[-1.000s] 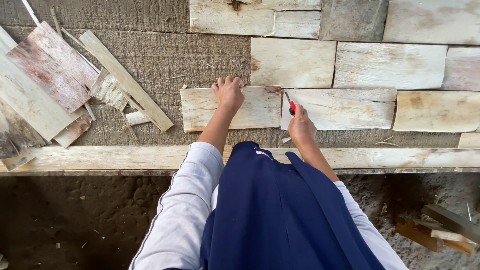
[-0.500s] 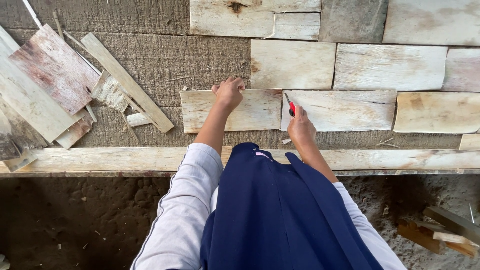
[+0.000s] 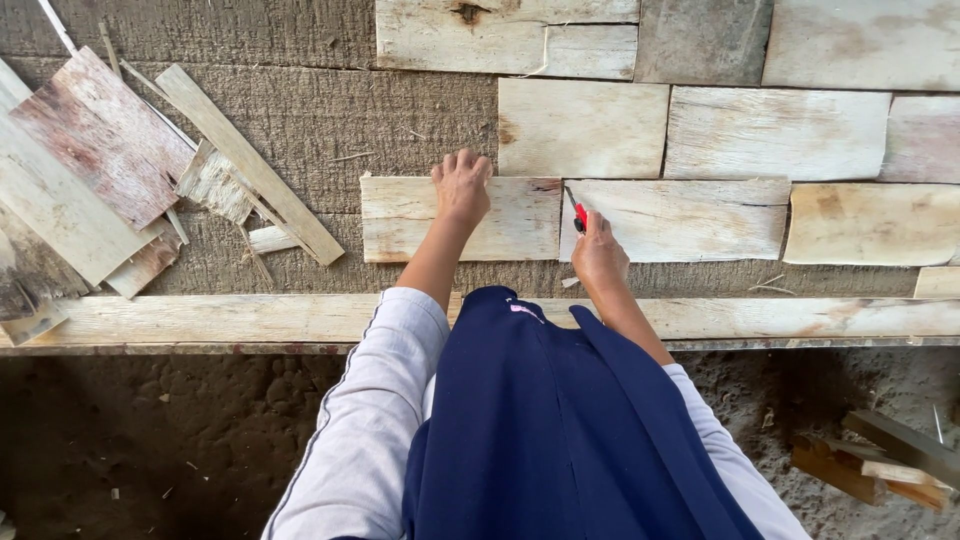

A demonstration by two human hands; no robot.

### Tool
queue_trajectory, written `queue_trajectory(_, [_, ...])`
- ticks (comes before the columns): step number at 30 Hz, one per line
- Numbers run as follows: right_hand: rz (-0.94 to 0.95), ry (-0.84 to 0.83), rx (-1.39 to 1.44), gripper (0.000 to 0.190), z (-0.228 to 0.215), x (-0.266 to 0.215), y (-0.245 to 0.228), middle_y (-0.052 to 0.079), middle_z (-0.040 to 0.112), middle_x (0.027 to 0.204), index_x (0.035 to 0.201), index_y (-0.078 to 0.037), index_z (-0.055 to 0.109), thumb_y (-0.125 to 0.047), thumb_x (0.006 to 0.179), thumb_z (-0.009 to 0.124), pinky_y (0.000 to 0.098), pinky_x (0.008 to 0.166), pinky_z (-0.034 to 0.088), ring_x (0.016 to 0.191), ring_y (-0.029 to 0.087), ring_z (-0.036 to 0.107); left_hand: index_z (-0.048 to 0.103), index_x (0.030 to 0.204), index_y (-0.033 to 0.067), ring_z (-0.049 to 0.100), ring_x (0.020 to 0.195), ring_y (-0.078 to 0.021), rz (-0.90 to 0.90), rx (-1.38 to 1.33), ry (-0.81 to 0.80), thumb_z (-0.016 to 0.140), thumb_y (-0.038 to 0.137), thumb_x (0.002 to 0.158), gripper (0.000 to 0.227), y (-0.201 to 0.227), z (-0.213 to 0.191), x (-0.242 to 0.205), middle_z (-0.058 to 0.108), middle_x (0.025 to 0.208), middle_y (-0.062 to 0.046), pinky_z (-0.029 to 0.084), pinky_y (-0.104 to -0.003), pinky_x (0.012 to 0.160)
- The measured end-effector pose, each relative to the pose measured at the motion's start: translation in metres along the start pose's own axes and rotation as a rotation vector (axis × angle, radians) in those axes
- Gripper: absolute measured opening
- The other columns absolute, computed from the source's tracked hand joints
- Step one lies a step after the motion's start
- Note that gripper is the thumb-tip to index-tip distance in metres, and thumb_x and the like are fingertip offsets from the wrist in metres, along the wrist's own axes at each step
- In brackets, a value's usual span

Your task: The person uses a red utility knife to cut and trim light-colored wooden planks on a workbench. They repeatedly position planks, score or cut along edges, and place trimmed pieces aside. The person handles multiple planks one at a time, adjusting their position before each cut.

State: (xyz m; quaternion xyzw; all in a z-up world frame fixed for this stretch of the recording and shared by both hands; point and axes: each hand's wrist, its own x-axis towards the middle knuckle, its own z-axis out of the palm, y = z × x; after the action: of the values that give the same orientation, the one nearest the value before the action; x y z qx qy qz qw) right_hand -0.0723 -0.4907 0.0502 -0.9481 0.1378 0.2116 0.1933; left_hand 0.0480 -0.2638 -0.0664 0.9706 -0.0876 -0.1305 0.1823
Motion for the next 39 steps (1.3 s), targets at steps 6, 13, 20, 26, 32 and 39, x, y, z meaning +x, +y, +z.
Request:
queue_trajectory(6, [-0.008,-0.023,-0.008,0.032,-0.003,-0.001,-0.002,0.024,0.057,0.132,0.137,-0.005,0.043,-0.013,0.106,0.047,0.0589,0.079,0.058,0.095,0.048,0.071,0.057,0.095,0.0241,0.047,0.112,-0.0258,0.077,-0.015,0.118,0.072,0.019,0.083,0.02,-0.006,0.03,-0.004,0.051,0.105,0.001,0.037,-0.049,0.098])
queue_trajectory(13, [0.0,-0.022,-0.007,0.032,-0.009,-0.003,-0.009,0.025,0.058,0.133,0.137,-0.003,0.045,-0.012,0.106,0.046,0.058,0.078,0.059,0.093,0.044,0.072,0.054,0.092,0.0247,0.049,0.107,-0.0261,0.091,-0.098,0.185,0.067,0.017,0.083,0.017,-0.011,0.034,-0.003,0.05,0.099,0.001,0.04,-0.048,0.095])
queue_trajectory(20, [0.015,-0.034,-0.006,0.032,-0.006,-0.002,-0.008,0.025,0.056,0.136,0.137,-0.003,0.045,-0.013,0.107,0.046,0.0594,0.079,0.059,0.093,0.045,0.072,0.05,0.089,0.028,0.048,0.104,-0.0234,0.073,-0.162,0.131,0.059,0.017,0.086,0.015,-0.012,0.046,-0.001,0.051,0.094,0.004,0.036,-0.046,0.091])
queue_trajectory(26, [0.012,-0.044,-0.021,0.033,-0.002,0.001,-0.003,0.025,0.054,0.137,0.138,-0.004,0.042,-0.014,0.106,0.046,0.0626,0.081,0.057,0.095,0.05,0.07,0.052,0.09,0.0283,0.049,0.101,-0.0237,0.071,-0.215,0.137,0.057,0.015,0.086,0.015,-0.009,0.037,-0.004,0.053,0.093,0.003,0.036,-0.044,0.088])
queue_trajectory(32, [0.025,-0.046,-0.003,0.033,-0.009,-0.001,-0.01,0.024,0.056,0.136,0.138,-0.003,0.044,-0.012,0.107,0.045,0.0604,0.08,0.059,0.094,0.046,0.072,0.051,0.088,0.0274,0.047,0.101,-0.0239,0.029,-0.225,0.127,0.059,0.012,0.084,0.018,-0.003,0.025,-0.003,0.053,0.092,0.003,0.035,-0.044,0.088])
queue_trajectory(39, [0.019,-0.053,0.011,0.033,-0.004,0.002,-0.006,0.024,0.055,0.137,0.139,-0.003,0.044,-0.012,0.106,0.045,0.062,0.08,0.058,0.096,0.048,0.071,0.051,0.088,0.0281,0.047,0.103,-0.0238,-0.019,-0.193,0.09,0.058,0.012,0.08,0.019,0.0,0.028,0.002,0.054,0.093,0.003,0.034,-0.046,0.09])
